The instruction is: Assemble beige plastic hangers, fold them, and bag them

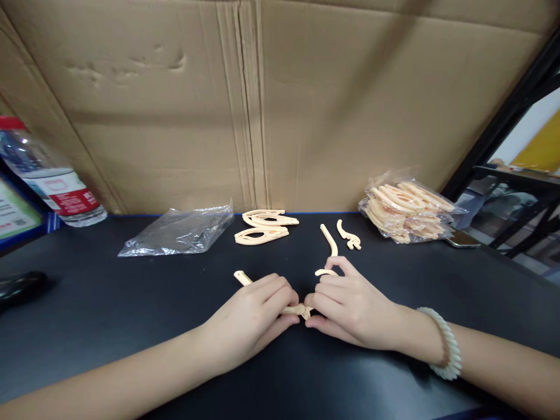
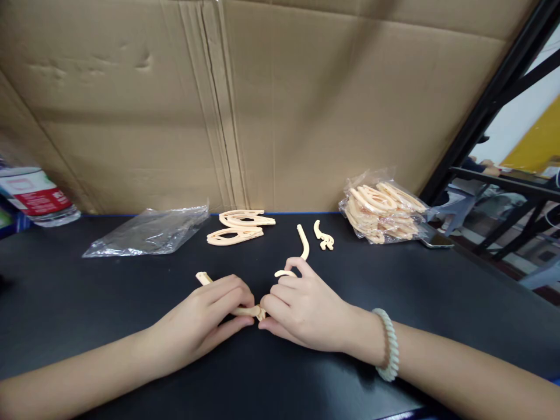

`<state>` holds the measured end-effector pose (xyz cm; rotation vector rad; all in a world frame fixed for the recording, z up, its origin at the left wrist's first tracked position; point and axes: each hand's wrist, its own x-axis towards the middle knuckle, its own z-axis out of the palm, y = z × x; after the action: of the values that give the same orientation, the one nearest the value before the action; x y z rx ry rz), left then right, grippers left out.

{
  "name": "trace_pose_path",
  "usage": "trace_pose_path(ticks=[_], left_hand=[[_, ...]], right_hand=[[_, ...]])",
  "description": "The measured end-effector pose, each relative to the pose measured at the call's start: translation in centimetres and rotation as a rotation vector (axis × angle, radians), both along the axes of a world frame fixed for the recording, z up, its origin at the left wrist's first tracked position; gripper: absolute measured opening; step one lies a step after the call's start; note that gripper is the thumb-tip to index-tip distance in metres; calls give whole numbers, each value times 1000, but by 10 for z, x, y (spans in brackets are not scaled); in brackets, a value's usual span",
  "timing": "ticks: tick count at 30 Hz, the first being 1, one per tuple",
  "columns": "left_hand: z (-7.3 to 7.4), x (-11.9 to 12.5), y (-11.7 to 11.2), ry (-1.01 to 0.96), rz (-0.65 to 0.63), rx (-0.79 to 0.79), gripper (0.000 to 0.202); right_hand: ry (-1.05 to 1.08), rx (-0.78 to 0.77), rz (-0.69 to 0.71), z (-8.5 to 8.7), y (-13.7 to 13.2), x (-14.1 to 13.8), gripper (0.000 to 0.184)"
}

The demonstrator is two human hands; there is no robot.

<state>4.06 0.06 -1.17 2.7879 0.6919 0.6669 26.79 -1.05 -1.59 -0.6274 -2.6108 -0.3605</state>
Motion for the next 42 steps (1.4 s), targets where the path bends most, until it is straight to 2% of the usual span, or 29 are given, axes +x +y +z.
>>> trace_pose_path(ticks=[7, 11, 14, 19, 24, 26, 29, 30, 32, 35, 37, 39, 42], left_hand=[[5, 5, 0, 140, -57, 129, 16], [6, 4, 0, 196, -100, 122, 18], [7, 3, 0, 188, -121, 108, 18], [7, 1, 0, 147, -132, 52, 17], [7, 1, 0, 108, -143, 44, 18], [8, 2, -1, 93, -150, 84, 19], [8, 3, -3, 91, -170, 262, 23], [7, 3, -4, 92, -179, 319, 24], [6, 2, -5, 85, -191, 346, 23], [5, 1, -4, 49, -169, 201, 20], [5, 0, -3, 37, -147, 114, 18], [5, -1, -2, 31, -143, 86, 17], [5, -1, -2, 18, -153, 82, 15]], right_hand=[[35, 44, 11, -1, -4, -4, 34], [66, -6, 23, -1, -6, -2, 38], [124, -109, 34, -3, -5, -2, 34], [278, -363, 30, -3, -4, -3, 27], [338, -569, 5, 0, -4, -5, 24], [355, -626, -13, 1, -4, -7, 25], [473, -716, -119, 1, -3, -6, 31], [531, -696, -155, 2, -2, -4, 31], [621, -519, -158, 5, 0, 1, 26], [645, -90, -83, 12, 3, 10, 5], [633, 80, -103, 15, 7, 14, 9], [599, 121, -143, 14, 13, 17, 15], [520, 59, -180, 4, 28, 19, 21]])
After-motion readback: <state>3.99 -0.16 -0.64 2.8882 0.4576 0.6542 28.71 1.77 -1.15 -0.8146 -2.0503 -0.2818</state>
